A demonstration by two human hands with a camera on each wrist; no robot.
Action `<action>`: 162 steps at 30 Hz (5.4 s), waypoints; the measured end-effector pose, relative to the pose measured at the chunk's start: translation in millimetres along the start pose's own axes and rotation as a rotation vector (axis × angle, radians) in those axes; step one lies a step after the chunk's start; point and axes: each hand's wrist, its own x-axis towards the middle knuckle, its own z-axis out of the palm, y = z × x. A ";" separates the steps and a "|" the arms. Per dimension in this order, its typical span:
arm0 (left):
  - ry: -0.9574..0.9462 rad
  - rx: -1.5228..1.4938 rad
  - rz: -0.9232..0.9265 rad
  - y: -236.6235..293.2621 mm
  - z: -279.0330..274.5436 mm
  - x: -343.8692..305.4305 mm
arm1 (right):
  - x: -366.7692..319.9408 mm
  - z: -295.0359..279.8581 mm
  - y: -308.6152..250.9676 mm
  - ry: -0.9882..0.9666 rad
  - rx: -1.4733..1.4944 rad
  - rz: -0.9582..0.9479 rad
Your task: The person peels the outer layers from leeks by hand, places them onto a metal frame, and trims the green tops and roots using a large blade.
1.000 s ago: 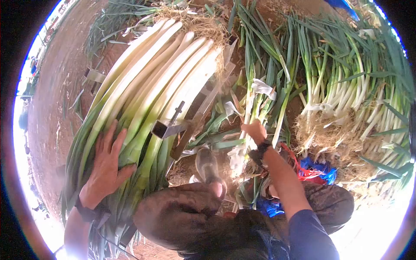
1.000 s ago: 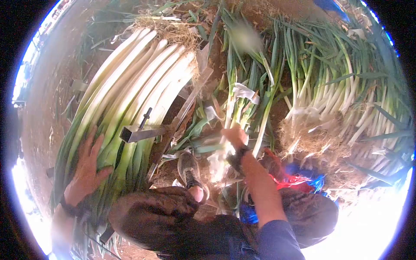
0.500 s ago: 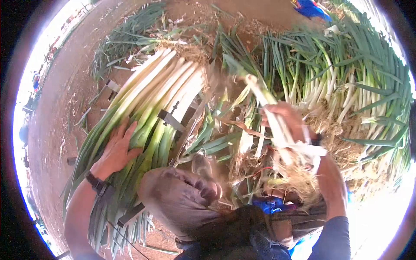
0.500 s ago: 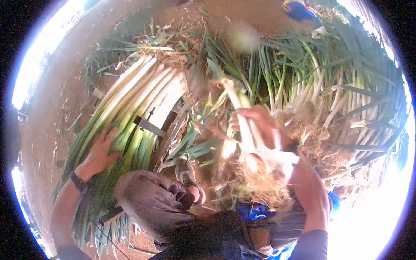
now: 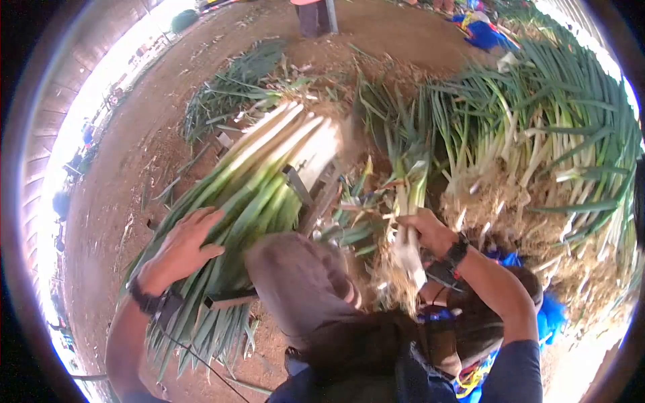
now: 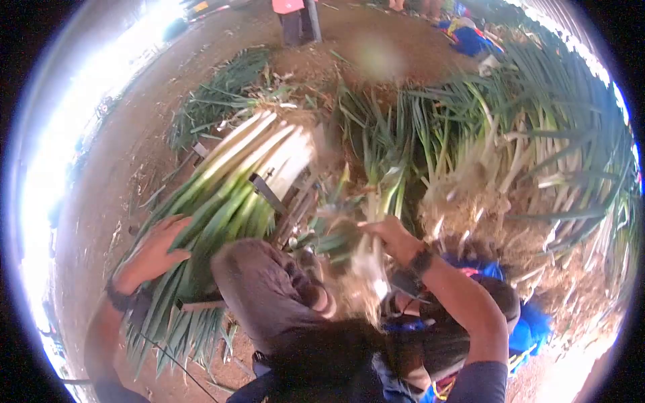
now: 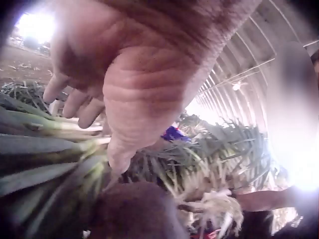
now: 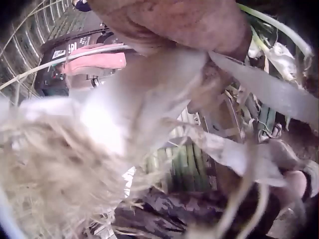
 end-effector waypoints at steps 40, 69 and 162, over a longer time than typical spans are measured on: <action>0.714 -0.675 0.499 273.8 189.9 167.8 | -289.7 38.6 -77.5 -0.087 0.041 -0.355; 1.018 -0.223 0.242 288.7 200.6 172.6 | -227.9 53.3 -114.9 1.157 -1.617 -0.717; 1.340 -0.572 0.756 350.0 -13.8 85.4 | -320.8 108.2 -201.1 0.145 -0.732 -1.225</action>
